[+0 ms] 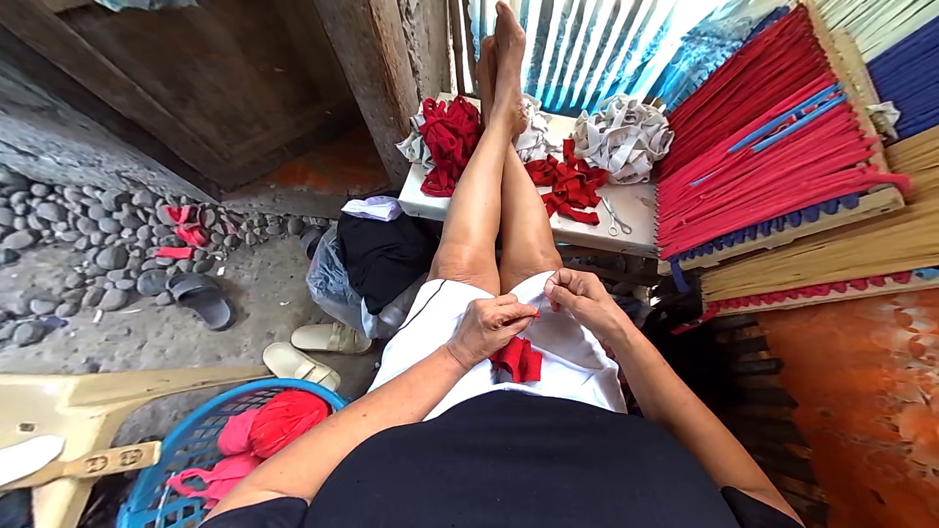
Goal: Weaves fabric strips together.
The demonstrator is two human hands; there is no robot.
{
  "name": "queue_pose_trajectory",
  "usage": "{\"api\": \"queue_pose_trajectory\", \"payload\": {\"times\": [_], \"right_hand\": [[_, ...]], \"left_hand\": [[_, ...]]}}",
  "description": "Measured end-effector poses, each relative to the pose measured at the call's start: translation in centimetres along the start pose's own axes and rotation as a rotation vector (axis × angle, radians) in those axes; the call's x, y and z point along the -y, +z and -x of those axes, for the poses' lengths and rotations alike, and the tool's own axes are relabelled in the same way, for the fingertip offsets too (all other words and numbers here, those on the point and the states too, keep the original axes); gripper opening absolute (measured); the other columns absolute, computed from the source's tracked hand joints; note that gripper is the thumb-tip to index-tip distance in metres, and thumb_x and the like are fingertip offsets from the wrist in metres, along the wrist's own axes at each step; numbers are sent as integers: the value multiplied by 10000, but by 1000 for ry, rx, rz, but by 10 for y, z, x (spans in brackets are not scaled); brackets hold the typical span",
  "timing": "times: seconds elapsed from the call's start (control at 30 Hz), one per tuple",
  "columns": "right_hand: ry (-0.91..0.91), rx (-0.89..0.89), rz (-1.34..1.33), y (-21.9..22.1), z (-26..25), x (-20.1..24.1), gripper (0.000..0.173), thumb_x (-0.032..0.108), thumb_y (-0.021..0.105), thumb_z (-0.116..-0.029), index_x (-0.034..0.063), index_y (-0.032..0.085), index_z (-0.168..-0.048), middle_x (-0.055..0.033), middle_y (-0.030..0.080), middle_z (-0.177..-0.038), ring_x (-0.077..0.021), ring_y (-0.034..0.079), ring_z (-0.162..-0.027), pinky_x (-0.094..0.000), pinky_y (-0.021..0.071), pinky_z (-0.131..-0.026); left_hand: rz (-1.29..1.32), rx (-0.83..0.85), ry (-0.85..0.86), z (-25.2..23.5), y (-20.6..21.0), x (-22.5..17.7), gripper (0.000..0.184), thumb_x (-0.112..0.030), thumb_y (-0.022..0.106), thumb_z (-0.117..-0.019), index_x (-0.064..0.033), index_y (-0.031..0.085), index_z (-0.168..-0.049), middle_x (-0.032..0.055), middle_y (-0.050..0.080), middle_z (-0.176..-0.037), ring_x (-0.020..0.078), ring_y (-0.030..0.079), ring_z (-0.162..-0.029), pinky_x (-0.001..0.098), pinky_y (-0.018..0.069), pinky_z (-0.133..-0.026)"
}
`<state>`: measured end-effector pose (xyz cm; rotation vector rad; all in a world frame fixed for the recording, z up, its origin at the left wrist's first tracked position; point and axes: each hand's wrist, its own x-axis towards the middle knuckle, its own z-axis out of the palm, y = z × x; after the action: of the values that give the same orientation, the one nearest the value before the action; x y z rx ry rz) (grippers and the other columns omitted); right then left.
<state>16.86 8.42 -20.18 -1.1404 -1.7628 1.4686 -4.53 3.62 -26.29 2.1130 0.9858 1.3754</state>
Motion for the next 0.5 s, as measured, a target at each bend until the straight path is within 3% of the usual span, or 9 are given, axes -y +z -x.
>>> {"api": "queue_pose_trajectory", "payload": {"times": [0.2,0.33,0.43,0.5], "right_hand": [[-105,-2,174,3,-1,6,164,95,560,-1021,35,620,-880,-22,558,-676,-86,527,-580,-249,451,-554],[-181,-5,352,11,8,15,140,115,590,-995,43,653,-893,-25,594,-713,-94,566,-628,-278,486,-597],[-322,-17,494,30,19,6,149,156,627,-969,33,701,-927,-40,678,-786,-104,650,-708,-308,562,-683],[-518,-28,564,43,27,0,203,199,624,-981,42,736,-917,-49,720,-883,-128,674,-852,-361,534,-839]], "left_hand": [[-102,37,-27,1,1,1,145,-120,675,-952,-60,806,-966,56,698,-761,126,653,-686,293,538,-642],[-164,2,-138,-1,0,-2,178,-134,639,-974,-80,806,-1006,51,765,-871,131,729,-787,333,597,-734],[-195,-47,-195,-2,-1,-4,188,-146,639,-981,-74,804,-1032,55,774,-904,136,737,-804,344,602,-753],[-195,-72,-219,-3,-3,-5,183,-148,648,-980,-69,801,-1041,55,778,-924,135,739,-820,345,603,-765]]}}
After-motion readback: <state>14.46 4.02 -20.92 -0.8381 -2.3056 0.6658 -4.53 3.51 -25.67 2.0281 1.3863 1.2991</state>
